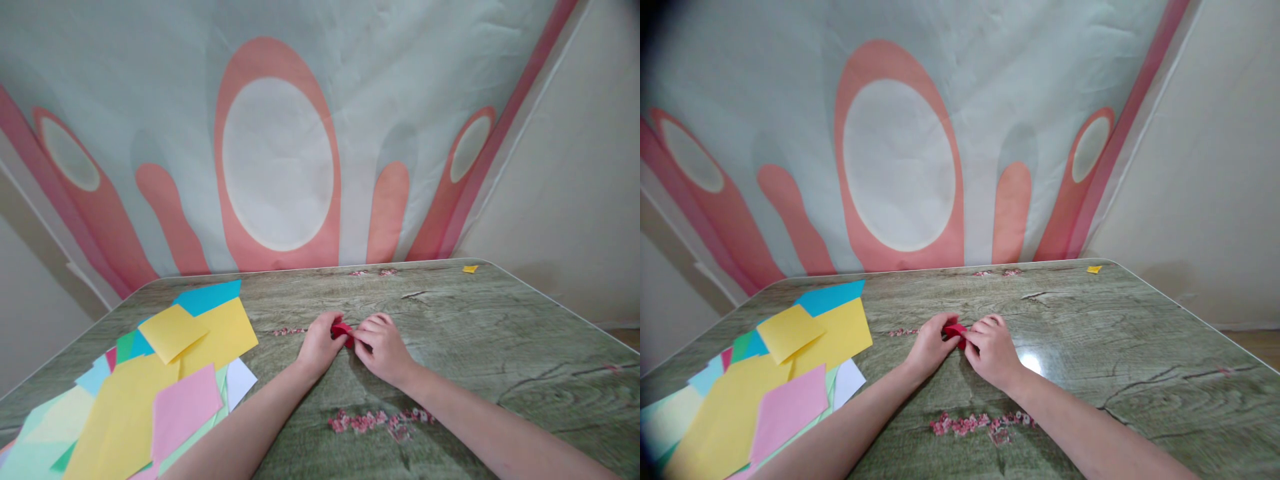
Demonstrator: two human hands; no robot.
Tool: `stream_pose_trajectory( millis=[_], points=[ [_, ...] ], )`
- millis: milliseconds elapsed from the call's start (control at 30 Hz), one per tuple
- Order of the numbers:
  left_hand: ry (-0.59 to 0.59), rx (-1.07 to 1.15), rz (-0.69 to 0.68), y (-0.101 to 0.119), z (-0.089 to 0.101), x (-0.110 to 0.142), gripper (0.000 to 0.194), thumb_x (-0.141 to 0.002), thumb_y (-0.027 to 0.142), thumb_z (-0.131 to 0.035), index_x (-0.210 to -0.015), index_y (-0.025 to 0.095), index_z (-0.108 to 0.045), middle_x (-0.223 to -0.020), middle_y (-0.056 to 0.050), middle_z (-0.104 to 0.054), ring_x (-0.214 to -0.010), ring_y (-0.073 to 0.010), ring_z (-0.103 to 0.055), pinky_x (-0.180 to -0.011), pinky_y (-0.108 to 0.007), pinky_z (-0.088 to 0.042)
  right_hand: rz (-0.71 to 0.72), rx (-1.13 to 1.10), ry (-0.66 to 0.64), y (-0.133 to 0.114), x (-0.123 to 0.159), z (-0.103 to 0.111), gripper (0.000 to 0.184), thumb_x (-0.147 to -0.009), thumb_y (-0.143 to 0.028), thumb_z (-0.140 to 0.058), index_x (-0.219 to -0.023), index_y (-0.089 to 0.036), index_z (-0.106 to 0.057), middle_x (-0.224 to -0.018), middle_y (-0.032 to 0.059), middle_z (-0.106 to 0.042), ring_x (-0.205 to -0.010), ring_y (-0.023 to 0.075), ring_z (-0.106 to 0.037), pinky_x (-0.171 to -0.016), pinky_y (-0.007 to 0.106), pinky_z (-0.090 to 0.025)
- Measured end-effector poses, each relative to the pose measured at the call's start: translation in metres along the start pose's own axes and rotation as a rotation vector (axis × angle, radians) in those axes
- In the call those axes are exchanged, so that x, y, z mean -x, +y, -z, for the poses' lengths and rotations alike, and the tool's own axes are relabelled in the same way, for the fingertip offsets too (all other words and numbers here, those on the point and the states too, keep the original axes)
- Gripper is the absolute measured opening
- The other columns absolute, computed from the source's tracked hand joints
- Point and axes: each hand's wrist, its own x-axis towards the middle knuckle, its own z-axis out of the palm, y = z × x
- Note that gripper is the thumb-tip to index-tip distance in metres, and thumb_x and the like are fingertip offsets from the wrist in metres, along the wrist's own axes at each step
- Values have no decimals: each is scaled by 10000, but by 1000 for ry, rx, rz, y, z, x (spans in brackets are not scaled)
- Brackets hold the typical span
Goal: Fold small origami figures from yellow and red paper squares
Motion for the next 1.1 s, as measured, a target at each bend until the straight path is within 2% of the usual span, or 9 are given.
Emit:
stream_pose_trajectory(
  millis=[100,467,700,933,1100],
  points=[
    [11,37,28,-1,-1,0,405,-679,112,-635,-1072,169,-551,-997,-54,-628,-904,-179,-589,-829,-320,-467,23,22,-12,0,0,0,216,-807,-144,-489,-856,-237,-678,-753,26,-636,-794,184,-521,-861,368,-304],
    [1,115,25,1,0,2,351,-714,146,-607,-1060,166,-550,-975,-55,-652,-878,-164,-622,-821,-302,-496,4,29,-37,3,-1,-1,214,-825,-153,-493,-897,-239,-675,-788,28,-621,-799,182,-515,-844,358,-312],
    [1,93,14,4,2,2,238,-798,295,-578,-1003,179,-605,-916,-45,-665,-821,-161,-621,-775,-287,-499,3,31,-42,2,-1,-2,185,-827,-147,-501,-813,-220,-670,-795,29,-608,-807,176,-514,-830,343,-318],
    [-53,20,-92,6,8,-1,153,-813,200,-552,-916,202,-665,-900,-31,-667,-854,-165,-596,-806,-277,-461,17,-5,-19,5,-1,-5,182,-838,-149,-515,-866,-222,-680,-804,27,-615,-795,163,-520,-811,328,-322],
    [-64,38,-97,8,9,-2,161,-821,165,-539,-891,201,-679,-895,-30,-672,-859,-159,-595,-814,-267,-452,13,-15,-20,8,-1,-4,193,-837,-141,-512,-905,-223,-674,-808,20,-638,-798,154,-538,-817,321,-328]
  ],
)
